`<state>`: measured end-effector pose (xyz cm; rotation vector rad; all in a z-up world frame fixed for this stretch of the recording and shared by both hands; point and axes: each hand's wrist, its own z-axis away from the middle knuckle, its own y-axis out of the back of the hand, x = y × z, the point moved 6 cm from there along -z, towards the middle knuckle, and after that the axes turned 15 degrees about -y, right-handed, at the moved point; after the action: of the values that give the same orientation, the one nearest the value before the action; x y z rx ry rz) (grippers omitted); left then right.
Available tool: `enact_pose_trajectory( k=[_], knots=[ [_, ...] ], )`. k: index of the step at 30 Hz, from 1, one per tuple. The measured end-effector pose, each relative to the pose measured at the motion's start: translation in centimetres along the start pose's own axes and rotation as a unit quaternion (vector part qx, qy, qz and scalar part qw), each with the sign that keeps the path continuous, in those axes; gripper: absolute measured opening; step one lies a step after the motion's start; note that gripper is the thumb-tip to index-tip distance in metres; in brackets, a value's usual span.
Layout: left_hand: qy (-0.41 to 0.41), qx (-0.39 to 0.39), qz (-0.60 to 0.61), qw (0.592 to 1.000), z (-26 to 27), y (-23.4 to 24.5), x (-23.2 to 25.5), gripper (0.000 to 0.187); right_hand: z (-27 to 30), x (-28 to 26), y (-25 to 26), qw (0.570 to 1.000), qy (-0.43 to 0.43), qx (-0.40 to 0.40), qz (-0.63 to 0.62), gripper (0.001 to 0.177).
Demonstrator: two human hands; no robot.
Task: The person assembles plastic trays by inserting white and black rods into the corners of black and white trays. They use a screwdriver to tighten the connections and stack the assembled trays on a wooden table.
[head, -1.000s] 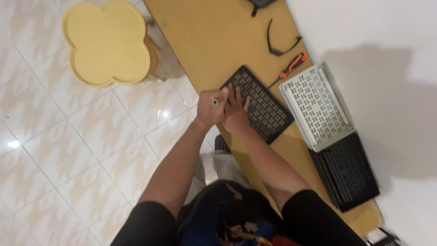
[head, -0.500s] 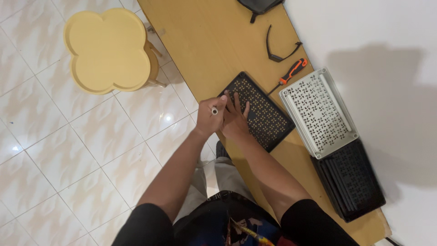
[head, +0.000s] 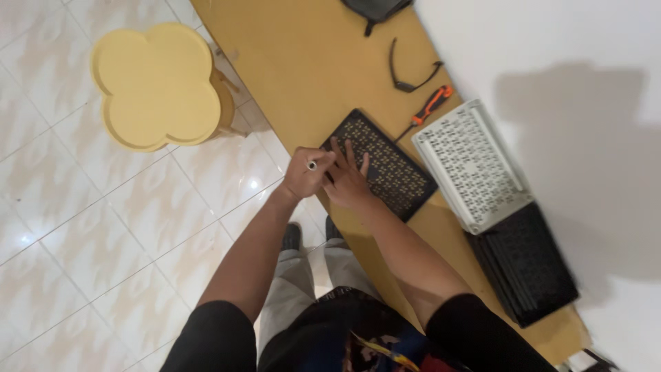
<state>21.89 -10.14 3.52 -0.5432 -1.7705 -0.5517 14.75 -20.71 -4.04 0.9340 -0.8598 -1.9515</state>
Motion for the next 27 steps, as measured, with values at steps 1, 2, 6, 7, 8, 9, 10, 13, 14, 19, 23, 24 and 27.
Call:
enact_pose_trajectory(
  k=[1, 2, 6, 7, 8, 9, 10, 13, 14, 19, 23, 24, 27],
  knots=[
    [0.008, 0.007, -0.026, 1.0, 0.2, -0.4, 0.3, 0.039, 0.0, 0.6, 0.3, 1.0, 0.002, -0.025, -0.016, 0.067],
    [0.026, 0.017, -0.036, 0.999, 0.5, -0.7, 0.2, 0.04, 0.2, 1.2, 0.5, 0.998, 0.004, -0.051, -0.031, 0.069],
    [0.051, 0.025, -0.117, 0.991, 1.3, -0.4, -0.2, 0.044, 4.5, 4.3, 3.8, 0.982, 0.091, 0.025, -0.165, 0.042],
    [0.046, 0.02, -0.147, 0.988, 1.2, -0.2, -0.4, 0.044, 6.8, 5.6, 4.6, 0.972, 0.108, 0.067, -0.198, 0.036],
    [0.004, 0.045, -0.2, 0.979, 1.2, 0.2, -0.1, 0.036, 8.8, 7.4, 5.2, 0.976, 0.082, 0.099, -0.178, 0.032],
    [-0.033, 0.071, -0.252, 0.965, 2.2, 0.4, 0.3, 0.037, 11.3, 9.0, 5.2, 0.978, 0.053, 0.125, -0.159, 0.029],
    [-0.07, 0.095, -0.303, 0.946, 3.3, 0.5, 0.7, 0.048, 13.7, 10.5, 5.2, 0.975, 0.027, 0.153, -0.156, 0.029],
    [0.018, 0.147, -0.262, 0.954, 8.2, 0.1, 0.4, 0.057, 19.2, 13.2, 4.3, 0.976, -0.019, 0.171, -0.135, 0.034],
    [0.087, 0.117, -0.237, 0.961, 10.0, -0.8, 0.1, 0.057, 20.0, 13.7, 4.1, 0.977, -0.03, 0.168, -0.125, 0.036],
    [0.3, -0.09, -0.079, 0.947, 18.8, -6.9, 1.1, 0.06, 20.0, 12.0, -0.1, 0.983, -0.01, 0.028, -0.184, 0.048],
    [0.214, -0.131, -0.122, 0.96, 20.7, -8.9, 3.0, 0.067, 20.1, 8.3, 0.1, 0.958, 0.165, 0.144, -0.188, 0.054],
    [0.189, -0.135, -0.127, 0.964, 20.7, -9.2, 3.2, 0.067, 19.6, 8.4, -0.9, 0.973, 0.085, 0.088, -0.195, 0.055],
    [0.148, -0.121, -0.128, 0.973, 19.4, -9.4, 3.7, 0.05, 17.5, 10.5, -0.4, 0.964, -0.097, 0.028, -0.244, 0.049]
  ],
)
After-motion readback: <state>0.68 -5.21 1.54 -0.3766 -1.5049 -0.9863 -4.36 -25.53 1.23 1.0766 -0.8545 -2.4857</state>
